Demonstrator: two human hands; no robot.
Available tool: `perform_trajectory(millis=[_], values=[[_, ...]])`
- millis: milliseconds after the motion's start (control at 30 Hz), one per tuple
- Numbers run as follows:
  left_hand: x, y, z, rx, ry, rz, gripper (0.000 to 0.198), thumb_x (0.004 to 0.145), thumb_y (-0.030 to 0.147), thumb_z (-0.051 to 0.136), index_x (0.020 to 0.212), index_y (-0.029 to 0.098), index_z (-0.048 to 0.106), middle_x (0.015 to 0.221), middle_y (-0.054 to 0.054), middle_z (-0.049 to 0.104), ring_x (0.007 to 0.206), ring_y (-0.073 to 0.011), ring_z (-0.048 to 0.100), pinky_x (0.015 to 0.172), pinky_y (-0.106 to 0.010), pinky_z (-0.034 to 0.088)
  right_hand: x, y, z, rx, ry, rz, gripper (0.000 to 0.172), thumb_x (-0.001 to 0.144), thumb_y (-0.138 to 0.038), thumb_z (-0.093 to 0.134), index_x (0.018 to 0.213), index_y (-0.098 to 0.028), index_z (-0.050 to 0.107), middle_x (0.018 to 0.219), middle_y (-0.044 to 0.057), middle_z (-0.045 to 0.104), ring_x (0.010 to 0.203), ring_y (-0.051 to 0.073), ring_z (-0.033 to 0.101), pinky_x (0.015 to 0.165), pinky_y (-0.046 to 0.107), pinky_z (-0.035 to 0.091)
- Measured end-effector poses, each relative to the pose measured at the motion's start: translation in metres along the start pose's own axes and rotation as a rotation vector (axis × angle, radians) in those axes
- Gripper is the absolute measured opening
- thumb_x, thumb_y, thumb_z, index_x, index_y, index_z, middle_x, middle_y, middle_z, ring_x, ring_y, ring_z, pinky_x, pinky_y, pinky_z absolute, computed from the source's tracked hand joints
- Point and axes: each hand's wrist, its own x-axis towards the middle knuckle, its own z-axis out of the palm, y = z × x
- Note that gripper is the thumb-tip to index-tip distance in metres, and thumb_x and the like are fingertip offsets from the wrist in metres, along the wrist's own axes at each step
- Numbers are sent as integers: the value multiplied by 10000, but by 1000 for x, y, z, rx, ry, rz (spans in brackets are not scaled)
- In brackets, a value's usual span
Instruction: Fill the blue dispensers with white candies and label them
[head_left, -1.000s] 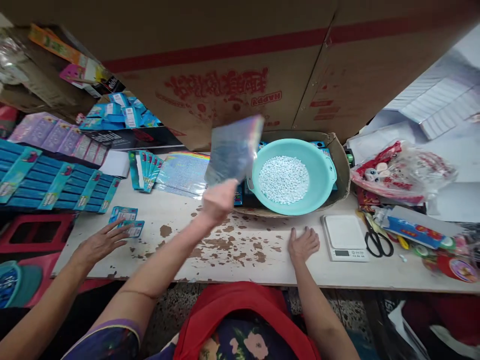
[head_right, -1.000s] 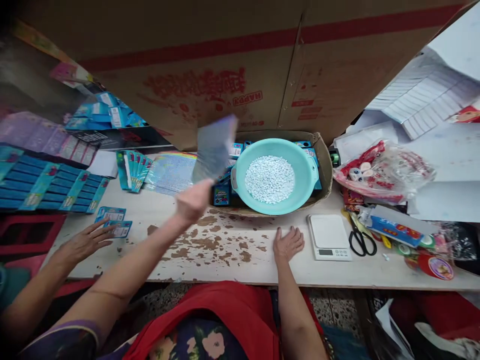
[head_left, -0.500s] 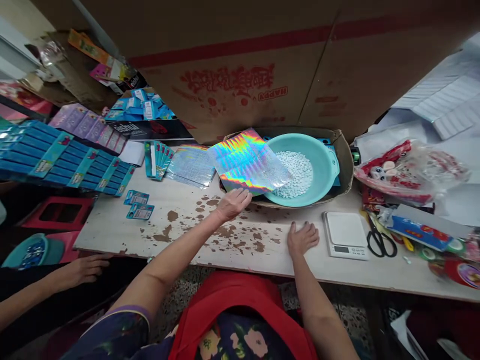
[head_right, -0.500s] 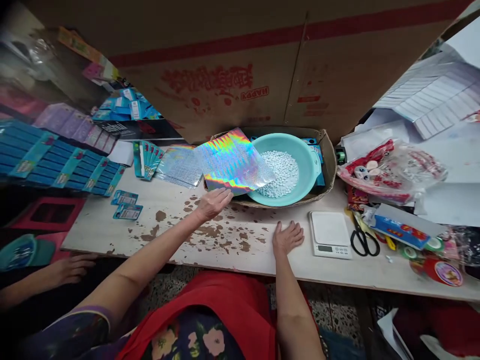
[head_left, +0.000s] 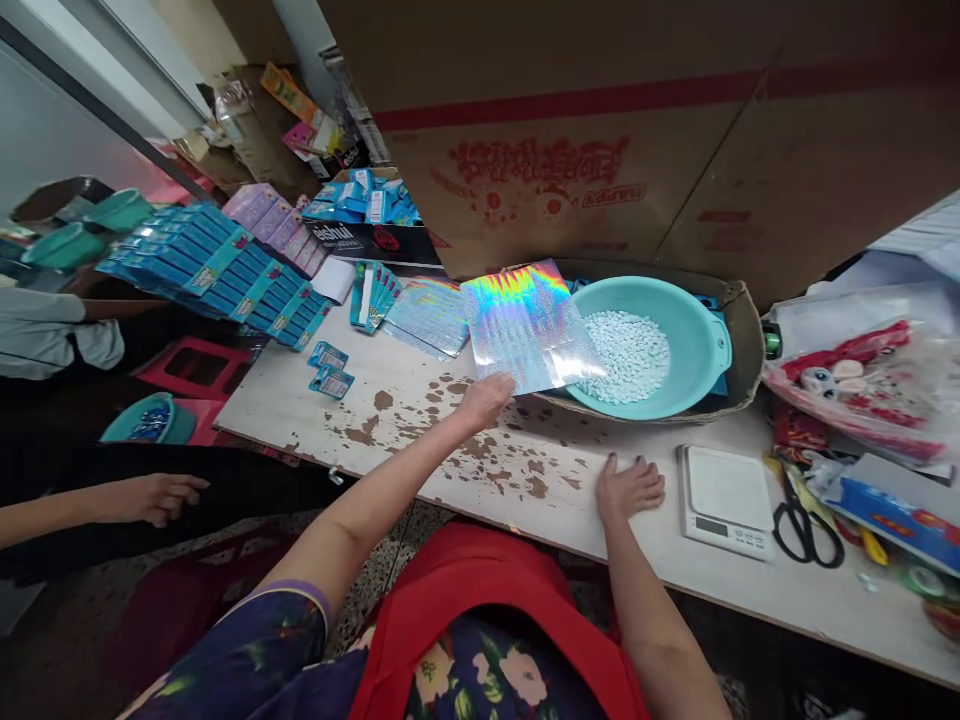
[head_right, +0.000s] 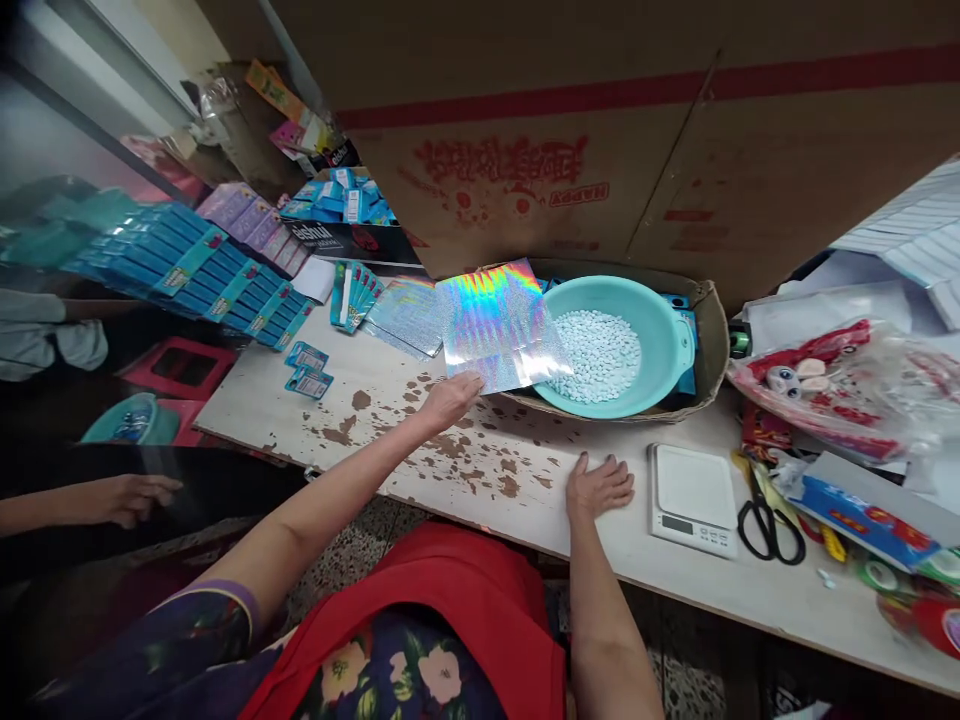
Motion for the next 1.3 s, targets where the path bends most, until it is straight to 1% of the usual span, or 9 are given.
perform_trajectory(millis=[167,400,567,733,933,1067,1167,1233,1300], values=[[3,4,-17,-38,-94,-81,221,898,269,522,1085,168,582,1109,-106,631,1006,-218,596,716,-275,489,0,1,-1,2,-11,5,577,879,-494,373,1284,-92,457,1398,239,383,1343,384,219,1060,622,142],[20,-1,-28,-94,-113,-65,169,828,297,610,936,171,646,948,-84,664,916,-219,610,727,-277,451,1,-1,-4,5,-20,13,582,871,-494,382,1280,-88,465,1398,238,385,1343,381,218,1069,610,137],[22,16,-26,4,-175,-63,193,845,90,502,952,108,663,952,-145,674,913,-231,641,735,-297,477,0,3,-3,43,8,22,538,847,-459,430,1263,-123,480,1389,241,393,1326,410,248,1029,669,156],[17,21,-20,29,-121,-87,237,862,82,473,1050,104,616,952,-161,665,908,-241,649,728,-326,501,1,5,1,72,45,19,527,812,-457,479,1242,-153,509,1375,234,415,1321,421,283,1030,680,173],[19,18,-17,-14,-51,-24,244,841,62,441,995,101,625,978,-157,661,988,-265,604,685,-336,511,5,13,-11,121,-9,40,574,757,-486,511,1212,-141,567,1373,221,417,1285,429,328,1045,635,228],[22,17,-14,-31,-55,24,254,824,64,463,1022,97,618,997,-154,654,998,-261,597,689,-340,509,-7,22,-21,165,0,-75,653,748,-535,502,1232,-99,559,1361,259,398,1269,447,337,1035,621,261],[25,13,-16,-39,-68,76,247,842,75,467,1021,126,629,1013,-164,651,1011,-250,595,688,-326,495,-28,15,-23,183,22,-209,665,764,-575,479,1217,-98,570,1326,280,420,1267,435,351,1042,618,247],[23,7,-18,-46,-76,98,211,881,165,485,1029,170,636,1038,-152,651,1020,-232,590,681,-308,490,-45,2,-21,207,10,-301,661,780,-602,461,1192,-100,584,1311,280,437,1252,423,375,1033,603,270],[14,-3,-19,-119,-55,86,275,906,350,500,1115,211,611,1076,-112,656,1034,-218,585,702,-302,500,-63,-16,-19,236,-22,-404,650,807,-612,433,1160,-90,595,1288,278,459,1234,412,401,1023,581,298]])
